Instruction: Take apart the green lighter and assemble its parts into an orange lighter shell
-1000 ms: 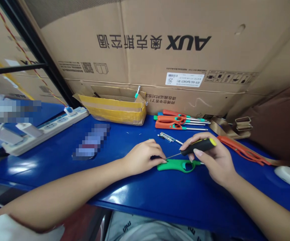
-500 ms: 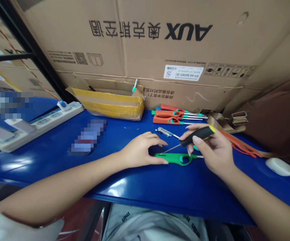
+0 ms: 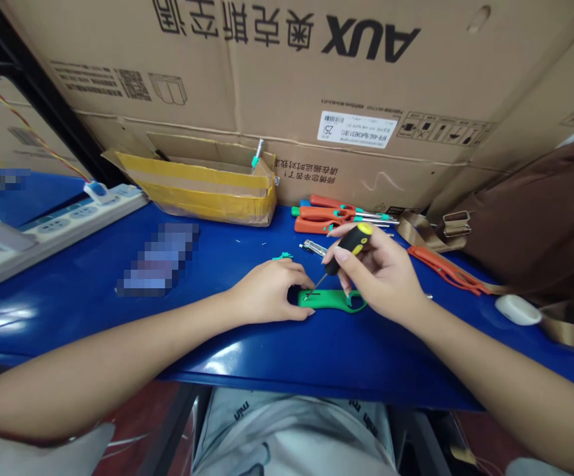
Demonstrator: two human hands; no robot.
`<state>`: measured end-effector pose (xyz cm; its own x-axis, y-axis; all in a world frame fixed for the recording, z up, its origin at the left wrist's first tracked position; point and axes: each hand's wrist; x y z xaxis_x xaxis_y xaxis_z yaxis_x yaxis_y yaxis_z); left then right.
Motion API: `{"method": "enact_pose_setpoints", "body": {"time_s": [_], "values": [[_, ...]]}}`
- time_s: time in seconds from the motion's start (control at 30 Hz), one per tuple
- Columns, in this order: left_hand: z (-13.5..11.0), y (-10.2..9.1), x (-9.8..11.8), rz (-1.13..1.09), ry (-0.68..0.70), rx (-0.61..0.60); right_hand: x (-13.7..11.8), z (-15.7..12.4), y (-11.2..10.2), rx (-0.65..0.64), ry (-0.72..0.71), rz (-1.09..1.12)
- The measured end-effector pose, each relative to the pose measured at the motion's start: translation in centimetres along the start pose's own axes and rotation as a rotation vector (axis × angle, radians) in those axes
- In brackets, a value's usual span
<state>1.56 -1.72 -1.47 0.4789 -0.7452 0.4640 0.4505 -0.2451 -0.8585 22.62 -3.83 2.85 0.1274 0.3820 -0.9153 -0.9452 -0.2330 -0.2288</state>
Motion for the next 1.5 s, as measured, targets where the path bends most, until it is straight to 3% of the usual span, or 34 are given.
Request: {"method": "enact_pose_setpoints", "body": {"time_s": [0.9, 1.5], "values": [[-0.14, -0.07, 0.51, 0.017, -0.019, 0.016, -0.72, 0.55, 0.94, -0.030, -0.024, -0.103], [-0.20, -0.06, 0.42, 0.007, -0.019, 0.023, 0.20, 0.25, 0.90, -0.031, -0.049, -0.157]]}}
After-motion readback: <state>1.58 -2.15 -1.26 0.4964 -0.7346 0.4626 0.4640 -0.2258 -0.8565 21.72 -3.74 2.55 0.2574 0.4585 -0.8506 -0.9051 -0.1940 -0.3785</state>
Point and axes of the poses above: each hand's wrist, its own z-axis towards the middle knuckle, its own y-axis out of the palm, x = y × z, and after that the axes turned 3 degrees about y, right-handed
